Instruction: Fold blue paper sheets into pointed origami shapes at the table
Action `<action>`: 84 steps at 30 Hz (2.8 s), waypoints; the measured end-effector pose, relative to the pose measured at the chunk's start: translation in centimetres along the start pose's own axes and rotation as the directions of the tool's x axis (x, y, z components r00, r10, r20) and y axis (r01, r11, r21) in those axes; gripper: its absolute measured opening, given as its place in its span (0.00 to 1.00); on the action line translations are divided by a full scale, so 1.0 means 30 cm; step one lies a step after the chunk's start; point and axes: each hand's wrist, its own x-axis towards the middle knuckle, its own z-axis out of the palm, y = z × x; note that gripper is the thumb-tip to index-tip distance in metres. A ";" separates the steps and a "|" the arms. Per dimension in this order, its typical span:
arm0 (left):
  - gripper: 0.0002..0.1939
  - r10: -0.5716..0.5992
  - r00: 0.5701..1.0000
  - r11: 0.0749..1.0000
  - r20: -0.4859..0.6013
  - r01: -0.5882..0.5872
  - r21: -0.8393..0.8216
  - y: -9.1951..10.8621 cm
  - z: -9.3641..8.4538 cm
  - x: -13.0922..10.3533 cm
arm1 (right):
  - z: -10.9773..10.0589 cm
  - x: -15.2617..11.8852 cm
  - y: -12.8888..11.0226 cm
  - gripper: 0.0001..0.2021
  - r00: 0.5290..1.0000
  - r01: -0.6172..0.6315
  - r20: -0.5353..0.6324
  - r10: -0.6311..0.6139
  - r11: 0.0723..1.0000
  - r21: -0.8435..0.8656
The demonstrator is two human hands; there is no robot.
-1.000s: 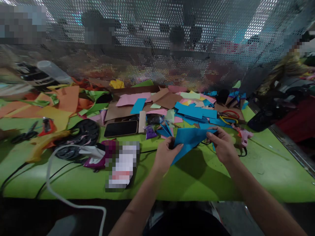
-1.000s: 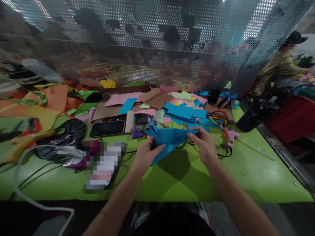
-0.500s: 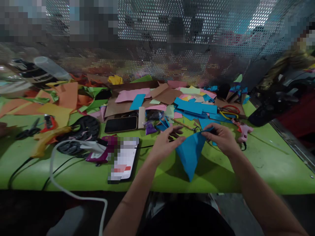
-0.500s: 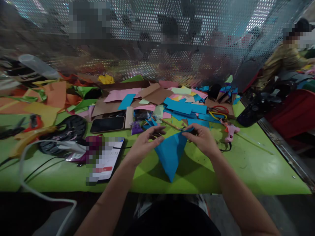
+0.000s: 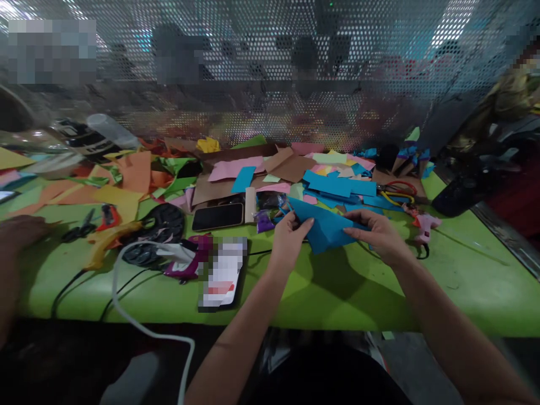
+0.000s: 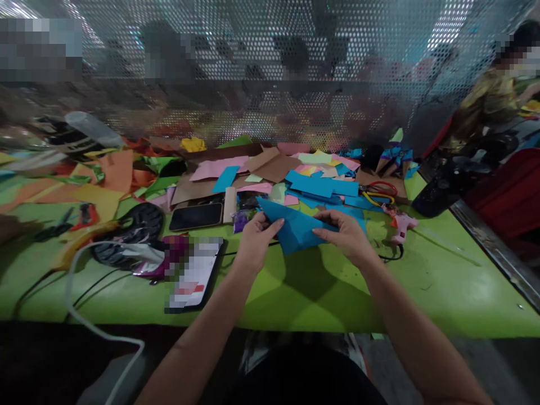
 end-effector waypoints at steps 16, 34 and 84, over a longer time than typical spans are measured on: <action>0.19 -0.054 0.981 0.992 -0.187 0.031 -0.121 -0.056 -0.021 -0.010 | 0.063 -0.025 0.038 0.17 0.968 0.059 -0.250 -0.012 0.981 0.182; 0.13 0.009 0.995 1.000 -0.102 -0.008 0.017 -0.039 -0.044 -0.010 | 0.044 -0.043 0.031 0.10 0.949 0.167 -0.219 -0.225 0.952 -0.255; 0.14 -0.042 0.976 0.997 0.212 0.028 0.068 -0.075 0.030 -0.040 | 0.145 -0.046 0.072 0.17 0.979 0.034 -0.203 -0.017 0.996 0.080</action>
